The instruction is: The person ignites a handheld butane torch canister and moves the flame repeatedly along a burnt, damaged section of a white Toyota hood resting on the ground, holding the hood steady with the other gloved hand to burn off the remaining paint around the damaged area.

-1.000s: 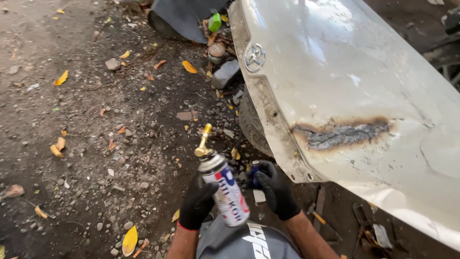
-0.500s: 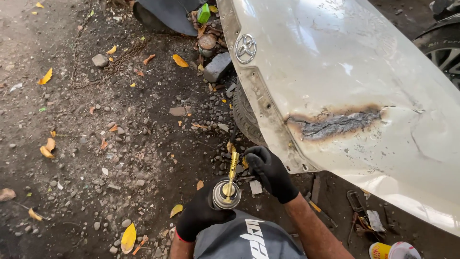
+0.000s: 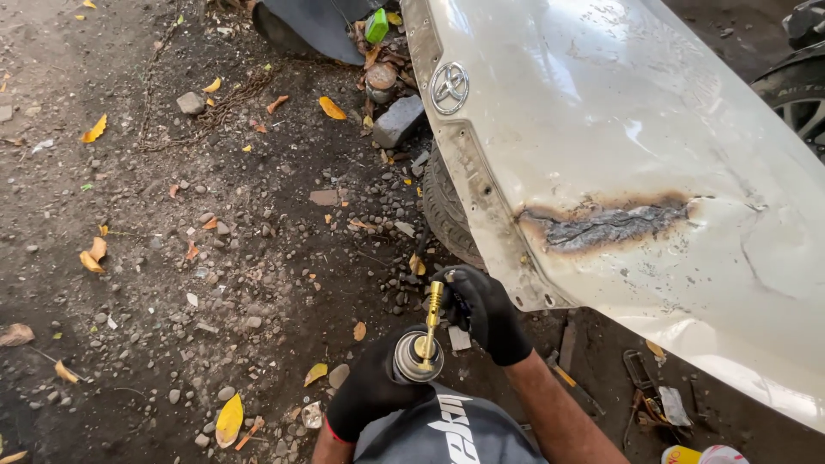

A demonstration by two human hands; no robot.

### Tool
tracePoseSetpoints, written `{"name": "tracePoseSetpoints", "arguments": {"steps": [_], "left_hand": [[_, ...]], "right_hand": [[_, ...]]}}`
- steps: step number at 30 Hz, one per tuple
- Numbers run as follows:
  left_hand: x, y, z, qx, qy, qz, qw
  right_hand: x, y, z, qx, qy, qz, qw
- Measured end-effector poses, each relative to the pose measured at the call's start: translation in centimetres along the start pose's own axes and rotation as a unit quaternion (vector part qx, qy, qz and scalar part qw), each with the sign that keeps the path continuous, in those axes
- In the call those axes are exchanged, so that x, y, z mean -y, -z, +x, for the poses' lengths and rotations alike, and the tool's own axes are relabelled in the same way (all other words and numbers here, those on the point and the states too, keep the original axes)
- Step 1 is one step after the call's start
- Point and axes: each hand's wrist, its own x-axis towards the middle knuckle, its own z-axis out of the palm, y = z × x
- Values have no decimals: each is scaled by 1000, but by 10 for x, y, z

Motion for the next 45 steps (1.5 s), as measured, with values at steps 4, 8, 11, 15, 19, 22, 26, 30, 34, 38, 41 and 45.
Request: {"name": "tracePoseSetpoints", "arguments": {"steps": [4, 8, 11, 15, 19, 22, 26, 30, 34, 38, 41, 45], "left_hand": [[13, -2, 0, 13, -28, 3, 1000], [16, -5, 0, 24, -47, 2, 999], [12, -6, -1, 19, -30, 3, 999], [3, -9, 0, 16, -17, -4, 1000], [6, -10, 2, 16, 8, 1, 1000], [3, -10, 3, 21, -8, -5, 1000], [3, -12, 6, -1, -60, 25, 998], [13, -7, 11, -18, -31, -26, 999], [-6, -1, 10, -80, 47, 3, 996], [9, 3, 15, -69, 43, 26, 996], [24, -1, 25, -44, 101, -3, 994], [49, -7, 46, 23, 76, 41, 996]], "right_hand": [[-42, 6, 2, -36, -93, 59, 993], [0, 10, 10, -17, 390, -244, 888], [33, 5, 12, -7, 414, -221, 883], [25, 5, 7, 14, 186, -118, 975], [19, 3, 8, -10, -30, 74, 997], [19, 2, 7, -2, -1, 82, 997], [19, 1, 8, -55, 394, -215, 892], [-20, 6, -3, 7, -80, 217, 973], [-82, 24, -26, 64, -156, 49, 984], [-132, 32, -65, 37, -353, 60, 933], [-127, 25, -75, 44, -271, 210, 938], [-90, 15, -50, 7, -228, 135, 964]]}}
